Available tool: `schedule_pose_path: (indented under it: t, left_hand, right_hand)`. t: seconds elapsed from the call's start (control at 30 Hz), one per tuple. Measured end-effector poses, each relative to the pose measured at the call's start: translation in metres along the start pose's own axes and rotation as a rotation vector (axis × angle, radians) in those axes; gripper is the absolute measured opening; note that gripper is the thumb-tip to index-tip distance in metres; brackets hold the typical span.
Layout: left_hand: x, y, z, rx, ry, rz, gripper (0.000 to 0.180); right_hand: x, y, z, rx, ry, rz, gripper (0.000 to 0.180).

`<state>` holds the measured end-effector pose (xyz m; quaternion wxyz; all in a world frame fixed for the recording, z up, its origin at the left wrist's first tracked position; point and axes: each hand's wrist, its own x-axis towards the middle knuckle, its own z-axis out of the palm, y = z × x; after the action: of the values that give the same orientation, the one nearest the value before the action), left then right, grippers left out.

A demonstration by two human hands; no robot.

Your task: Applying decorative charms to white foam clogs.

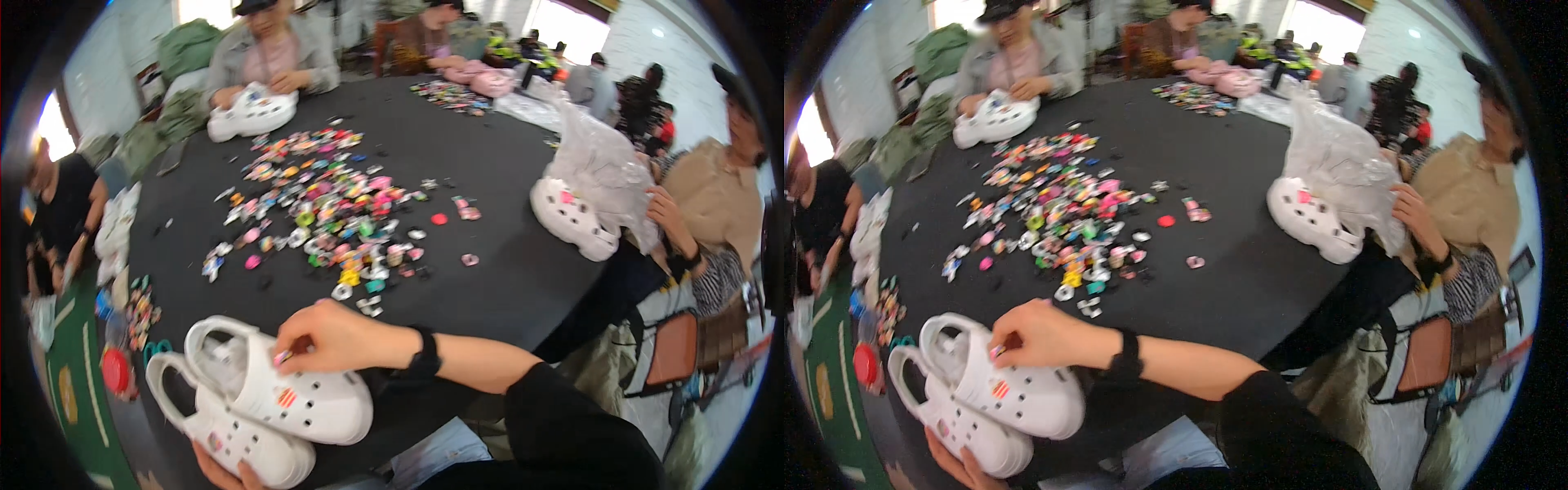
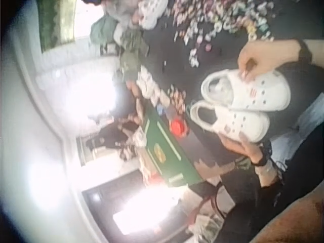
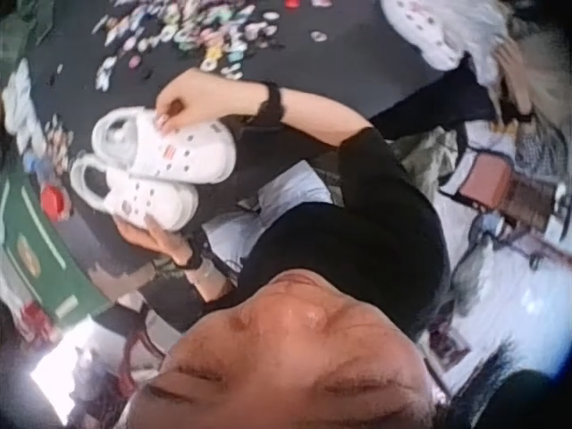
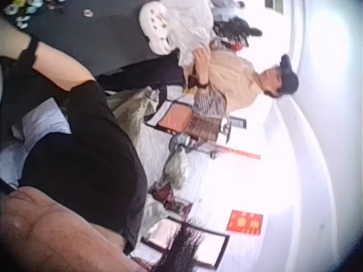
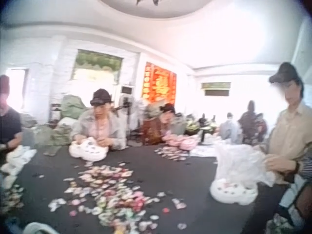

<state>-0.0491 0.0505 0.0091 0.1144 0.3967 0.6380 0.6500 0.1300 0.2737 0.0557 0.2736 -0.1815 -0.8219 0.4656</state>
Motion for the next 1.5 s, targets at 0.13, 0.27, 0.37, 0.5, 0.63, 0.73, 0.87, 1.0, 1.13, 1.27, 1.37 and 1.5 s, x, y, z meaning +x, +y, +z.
schedule_pose_path:
  t: [0.13, 0.27, 0.37, 0.5, 0.63, 0.73, 0.87, 1.0, 1.13, 1.27, 1.37, 1.5]
  left_hand:
    - [-0.002, 0.009, 0.009, 0.124, 0.018, 0.053, 0.065]
    - [-0.001, 0.006, 0.007, 0.143, 0.047, 0.093, 0.065]
    - [-0.001, 0.006, 0.006, 0.111, -0.009, 0.081, 0.065]
    - [-0.002, 0.012, 0.008, 0.108, -0.015, 0.099, 0.064]
    - [-0.002, 0.012, 0.007, 0.15, -0.012, 0.131, 0.063]
    - [-0.004, 0.013, 0.006, 0.113, 0.007, 0.103, 0.063]
    - [-0.002, 0.013, 0.003, 0.093, -0.03, 0.061, 0.062]
    - [0.001, -0.017, -0.005, -0.123, -0.025, -0.002, 0.075]
    - [0.0, -0.018, -0.009, 0.117, -0.01, 0.011, 0.076]
    - [-0.001, -0.024, -0.015, 0.098, 0.002, -0.005, 0.077]
    - [-0.002, -0.023, -0.014, 0.045, 0.004, -0.013, 0.078]
    - [-0.002, -0.022, -0.014, 0.132, -0.014, 0.015, 0.073]
  right_hand:
    - [0.001, 0.0, 0.0, 0.023, 0.03, 0.042, 0.015]
    - [0.006, 0.005, 0.008, 0.056, 0.106, 0.007, 0.018]
    - [0.007, 0.01, 0.002, 0.275, -0.003, 0.078, 0.019]
    - [0.008, 0.009, 0.002, 0.283, -0.053, 0.109, 0.019]
    - [0.006, 0.026, -0.001, 0.029, -0.007, -0.136, 0.015]
    - [0.008, 0.029, 0.001, 0.213, -0.063, -0.087, 0.022]
    - [0.009, 0.032, 0.004, 0.136, -0.126, 0.005, 0.027]
    - [0.002, 0.02, -0.004, 0.071, -0.148, -0.024, 0.025]
    - [-0.013, 0.007, -0.016, 0.174, -0.116, 0.073, 0.022]
    - [-0.008, 0.008, -0.017, 0.236, -0.186, 0.206, 0.023]
    - [-0.006, 0.012, -0.019, 0.339, -0.225, 0.256, 0.023]
    - [-0.005, 0.008, -0.022, 0.326, -0.237, 0.301, 0.022]
